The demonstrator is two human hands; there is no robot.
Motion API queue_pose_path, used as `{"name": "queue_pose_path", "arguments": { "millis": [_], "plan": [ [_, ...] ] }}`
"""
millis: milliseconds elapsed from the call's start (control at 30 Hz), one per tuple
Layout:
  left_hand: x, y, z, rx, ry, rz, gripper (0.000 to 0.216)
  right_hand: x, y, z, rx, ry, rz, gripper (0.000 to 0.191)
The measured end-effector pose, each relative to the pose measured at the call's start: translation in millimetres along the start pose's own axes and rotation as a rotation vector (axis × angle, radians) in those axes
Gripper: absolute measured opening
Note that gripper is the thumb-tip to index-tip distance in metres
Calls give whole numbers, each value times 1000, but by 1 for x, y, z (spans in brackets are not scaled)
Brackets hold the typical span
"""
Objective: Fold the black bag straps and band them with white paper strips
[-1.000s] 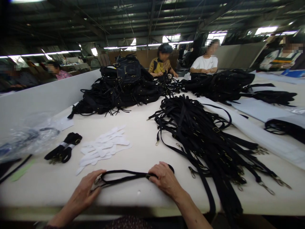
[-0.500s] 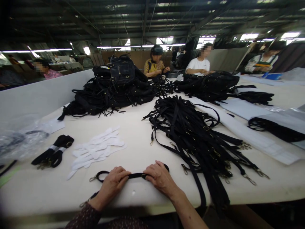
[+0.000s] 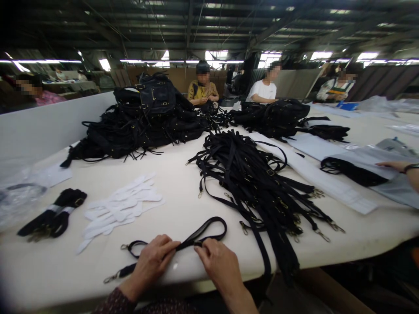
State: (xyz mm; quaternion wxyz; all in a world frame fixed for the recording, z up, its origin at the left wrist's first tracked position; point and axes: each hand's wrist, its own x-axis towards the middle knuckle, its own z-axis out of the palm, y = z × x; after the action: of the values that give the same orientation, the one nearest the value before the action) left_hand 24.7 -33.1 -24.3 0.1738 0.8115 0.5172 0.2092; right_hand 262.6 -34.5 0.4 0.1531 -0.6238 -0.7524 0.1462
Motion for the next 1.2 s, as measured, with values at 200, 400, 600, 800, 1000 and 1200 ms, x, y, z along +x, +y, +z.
{"name": "queue_pose_path", "arguments": {
  "millis": [200,400,600,800,1000,1200],
  "plan": [
    [-1,17,11,43,-24,122,27,39,-17,16,-89,59,-3,23],
    [0,15,11,25,-31,134,17,43,-38,42,-45,11,-230,20],
    [-18,-5,-5,88,19,187,28,44,-34,44,-43,7,-291,25],
    [-29,-34,-30,147,70,150,16,47,-36,38,-67,-61,-251,25],
    [-23,-37,-31,166,124,140,17,48,-44,39,-92,-49,-249,24],
    [-5,-40,-44,129,-21,197,15,48,-57,38,-132,-105,-371,19]
  ]
}}
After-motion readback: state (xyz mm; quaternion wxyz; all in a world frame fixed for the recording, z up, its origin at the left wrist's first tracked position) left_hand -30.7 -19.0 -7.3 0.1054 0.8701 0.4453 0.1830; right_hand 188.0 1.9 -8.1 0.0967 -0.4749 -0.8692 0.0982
